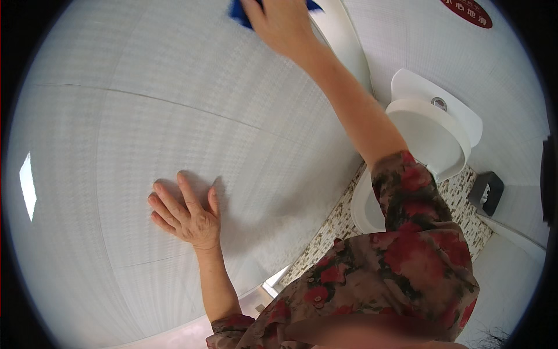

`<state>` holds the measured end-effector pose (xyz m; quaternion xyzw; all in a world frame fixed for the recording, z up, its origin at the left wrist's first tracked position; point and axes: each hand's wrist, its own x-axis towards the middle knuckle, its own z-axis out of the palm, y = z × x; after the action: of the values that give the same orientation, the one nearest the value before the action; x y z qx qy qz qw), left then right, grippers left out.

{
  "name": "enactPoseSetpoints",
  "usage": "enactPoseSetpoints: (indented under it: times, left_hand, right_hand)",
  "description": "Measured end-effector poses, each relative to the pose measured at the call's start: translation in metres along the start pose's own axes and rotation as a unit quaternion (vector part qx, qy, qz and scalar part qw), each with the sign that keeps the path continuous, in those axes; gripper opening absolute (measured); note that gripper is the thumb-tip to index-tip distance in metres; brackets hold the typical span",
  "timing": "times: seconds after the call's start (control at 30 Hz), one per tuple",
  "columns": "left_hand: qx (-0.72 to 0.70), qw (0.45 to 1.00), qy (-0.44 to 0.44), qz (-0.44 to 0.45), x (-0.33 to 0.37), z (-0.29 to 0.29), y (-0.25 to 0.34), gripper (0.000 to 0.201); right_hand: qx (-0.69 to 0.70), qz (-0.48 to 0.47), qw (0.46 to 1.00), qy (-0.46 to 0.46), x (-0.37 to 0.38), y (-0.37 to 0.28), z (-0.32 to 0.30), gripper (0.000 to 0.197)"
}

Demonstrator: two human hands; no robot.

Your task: Cleaning the walls and surfaces inside a bathroom using a blue cloth.

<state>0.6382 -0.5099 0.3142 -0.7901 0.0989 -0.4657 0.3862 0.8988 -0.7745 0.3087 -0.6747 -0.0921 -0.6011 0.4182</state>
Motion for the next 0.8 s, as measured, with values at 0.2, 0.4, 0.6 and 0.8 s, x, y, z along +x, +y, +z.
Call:
enactPoseSetpoints:
  times: [0.2, 0.4, 0.6, 0.8]
  left_hand:
    - [-0.015, 1.000, -0.007, -0.013, 0.004, -0.001, 0.005, 0.061]
    - [-0.023, 0.999, 0.009, -0.022, -0.002, 0.001, 0.003, 0.060]
    - [-0.043, 0.999, 0.018, -0.021, -0.004, 0.002, 0.001, 0.060]
    - [-0.123, 0.992, 0.014, -0.010, -0.011, -0.011, 0.000, 0.055]
  right_hand:
    - [0.190, 0.002, 0.982, 0.001, 0.079, 0.006, -0.006, 0.051]
    - [0.051, 0.038, 0.998, -0.001, -0.060, -0.016, -0.022, 0.059]
    - [0.006, 0.295, 0.949, -0.111, -0.227, -0.086, -0.037, 0.067]
    - [0.026, 0.321, 0.921, -0.220, -0.323, -0.187, -0.073, 0.074]
